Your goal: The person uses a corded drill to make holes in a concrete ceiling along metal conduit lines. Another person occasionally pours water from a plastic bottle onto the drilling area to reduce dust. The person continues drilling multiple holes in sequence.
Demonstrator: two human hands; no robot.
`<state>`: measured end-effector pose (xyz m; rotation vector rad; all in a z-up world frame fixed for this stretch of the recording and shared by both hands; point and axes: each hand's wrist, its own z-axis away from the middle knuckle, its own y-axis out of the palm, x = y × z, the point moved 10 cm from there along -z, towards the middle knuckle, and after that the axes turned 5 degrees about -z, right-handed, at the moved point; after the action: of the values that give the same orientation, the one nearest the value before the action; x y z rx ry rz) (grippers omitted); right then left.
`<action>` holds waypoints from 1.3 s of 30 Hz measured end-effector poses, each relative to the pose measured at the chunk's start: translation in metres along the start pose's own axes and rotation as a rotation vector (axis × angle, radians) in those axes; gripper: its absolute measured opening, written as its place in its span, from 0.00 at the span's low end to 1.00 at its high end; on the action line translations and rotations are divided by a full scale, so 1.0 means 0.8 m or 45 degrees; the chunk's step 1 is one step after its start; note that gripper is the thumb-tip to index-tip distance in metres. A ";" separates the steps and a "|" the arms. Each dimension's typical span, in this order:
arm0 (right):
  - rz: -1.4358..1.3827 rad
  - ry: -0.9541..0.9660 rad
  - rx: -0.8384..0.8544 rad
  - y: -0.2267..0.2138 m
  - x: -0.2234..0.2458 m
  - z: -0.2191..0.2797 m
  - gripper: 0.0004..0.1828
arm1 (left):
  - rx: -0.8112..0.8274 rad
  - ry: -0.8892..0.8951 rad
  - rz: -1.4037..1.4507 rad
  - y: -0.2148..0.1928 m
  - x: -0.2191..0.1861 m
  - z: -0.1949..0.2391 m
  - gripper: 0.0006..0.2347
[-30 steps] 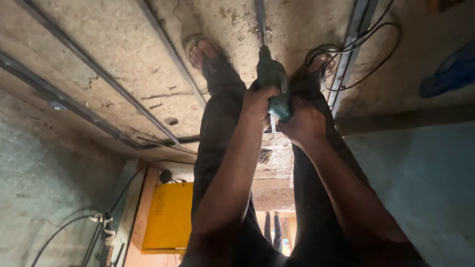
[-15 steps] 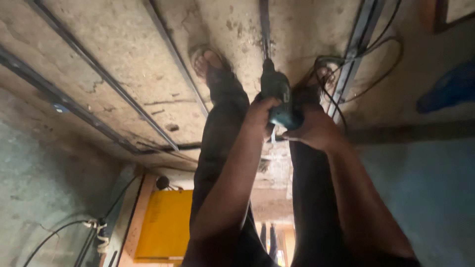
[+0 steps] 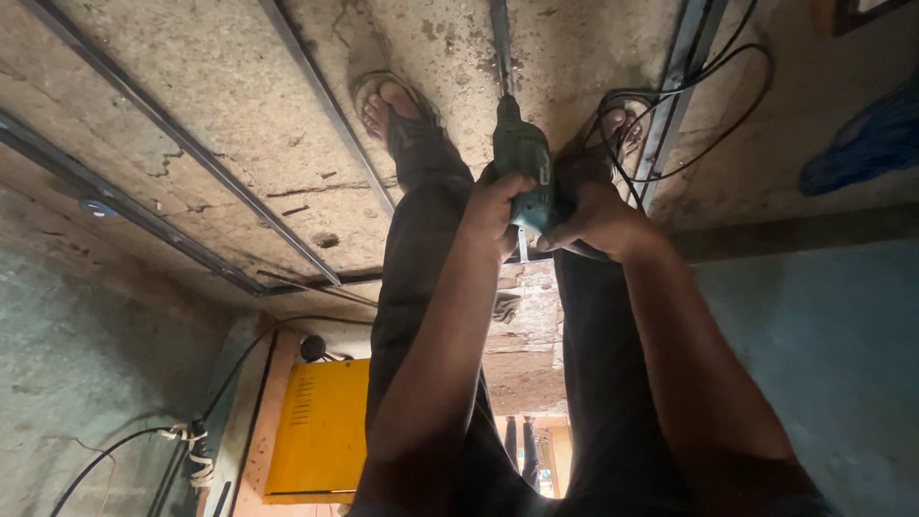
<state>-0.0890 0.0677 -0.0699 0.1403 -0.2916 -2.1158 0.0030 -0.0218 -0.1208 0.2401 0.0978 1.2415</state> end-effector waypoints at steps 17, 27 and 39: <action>0.747 -0.200 -0.551 0.009 0.019 0.037 0.38 | -0.060 0.016 0.004 -0.001 0.006 -0.007 0.15; 0.841 -0.290 -0.611 0.015 -0.006 0.055 0.37 | -0.170 -0.014 -0.179 0.002 0.016 0.024 0.20; 0.340 -0.646 -0.619 0.007 0.010 0.087 0.47 | -0.026 0.179 -0.088 0.037 -0.015 0.062 0.27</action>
<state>-0.1032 0.0688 -0.0014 -0.6907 -0.0753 -1.8676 -0.0182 -0.0301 -0.0666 0.1306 0.2128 1.1895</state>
